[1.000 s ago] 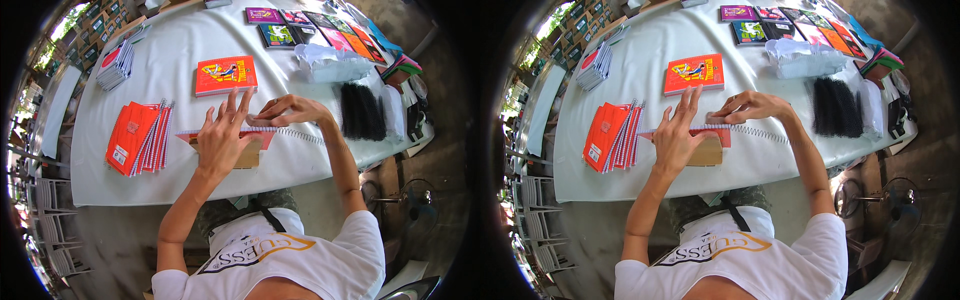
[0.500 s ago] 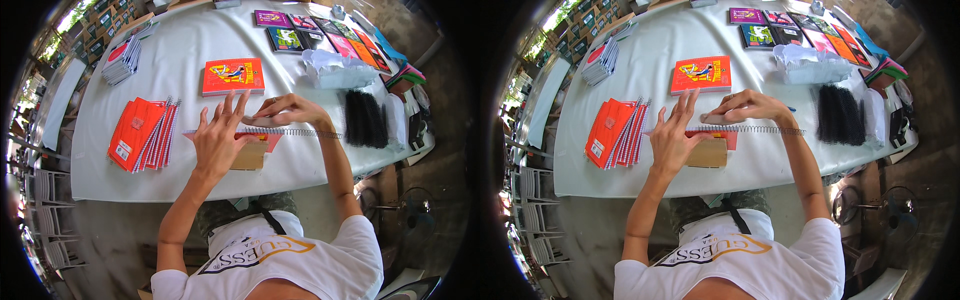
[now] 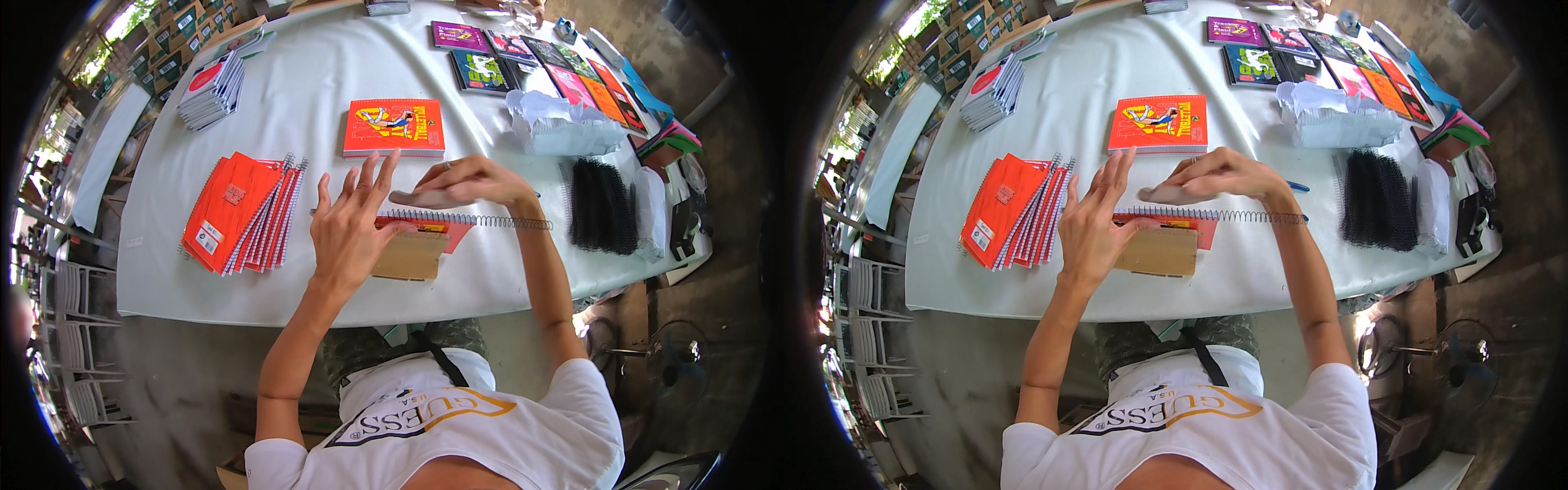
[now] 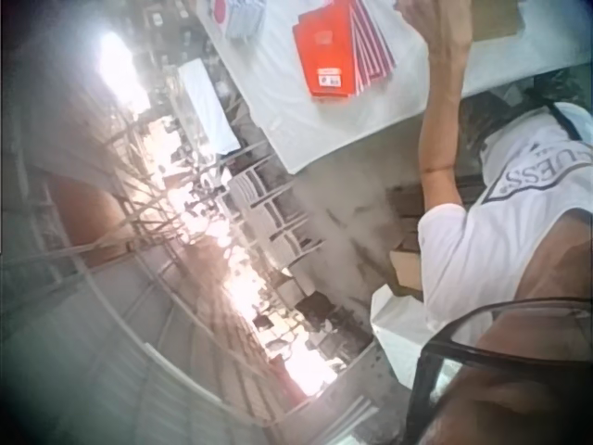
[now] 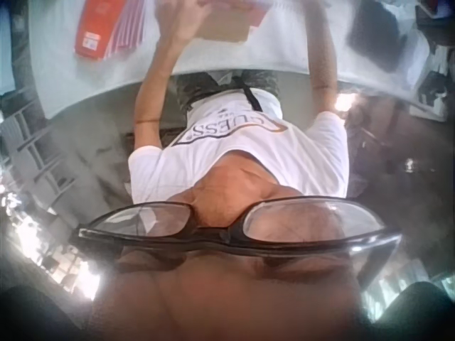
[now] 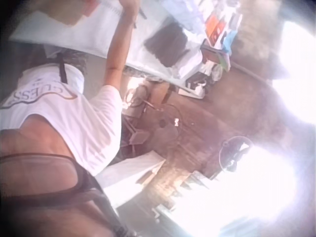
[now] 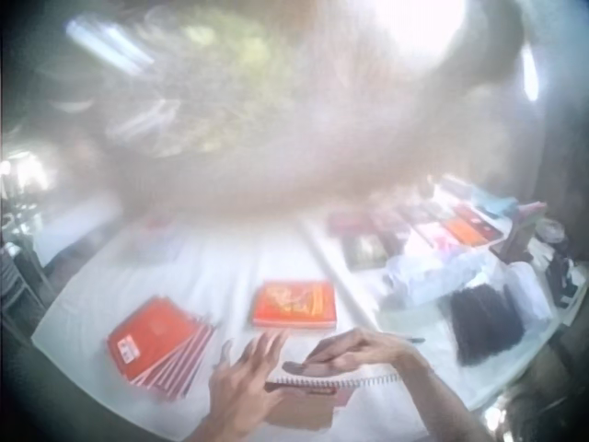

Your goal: The person inserts a spiral coil into the holes of a notebook by hand and uses pliers to cut and bend the ends of the coil.

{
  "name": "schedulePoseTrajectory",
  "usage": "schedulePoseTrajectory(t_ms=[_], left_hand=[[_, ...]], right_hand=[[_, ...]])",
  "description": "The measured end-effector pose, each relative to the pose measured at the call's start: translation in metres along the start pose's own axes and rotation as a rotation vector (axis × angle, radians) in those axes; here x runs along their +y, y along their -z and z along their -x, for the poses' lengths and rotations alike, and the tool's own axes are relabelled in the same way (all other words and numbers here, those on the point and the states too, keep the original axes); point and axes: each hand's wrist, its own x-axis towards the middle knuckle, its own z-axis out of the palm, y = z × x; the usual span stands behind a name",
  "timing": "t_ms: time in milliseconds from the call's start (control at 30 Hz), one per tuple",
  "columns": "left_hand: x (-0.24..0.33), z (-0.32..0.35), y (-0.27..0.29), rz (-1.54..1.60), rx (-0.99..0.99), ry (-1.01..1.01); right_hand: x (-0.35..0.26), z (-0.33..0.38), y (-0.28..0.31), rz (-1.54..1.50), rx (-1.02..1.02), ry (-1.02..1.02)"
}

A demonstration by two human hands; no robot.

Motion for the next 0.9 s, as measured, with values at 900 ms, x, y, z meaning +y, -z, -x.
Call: schedulePoseTrajectory(t_ms=[900], left_hand=[[-0.055,0.034,-0.004,0.973,0.163,0.471]], right_hand=[[0.000,-0.058,-0.021,0.204,0.004,-0.248]])
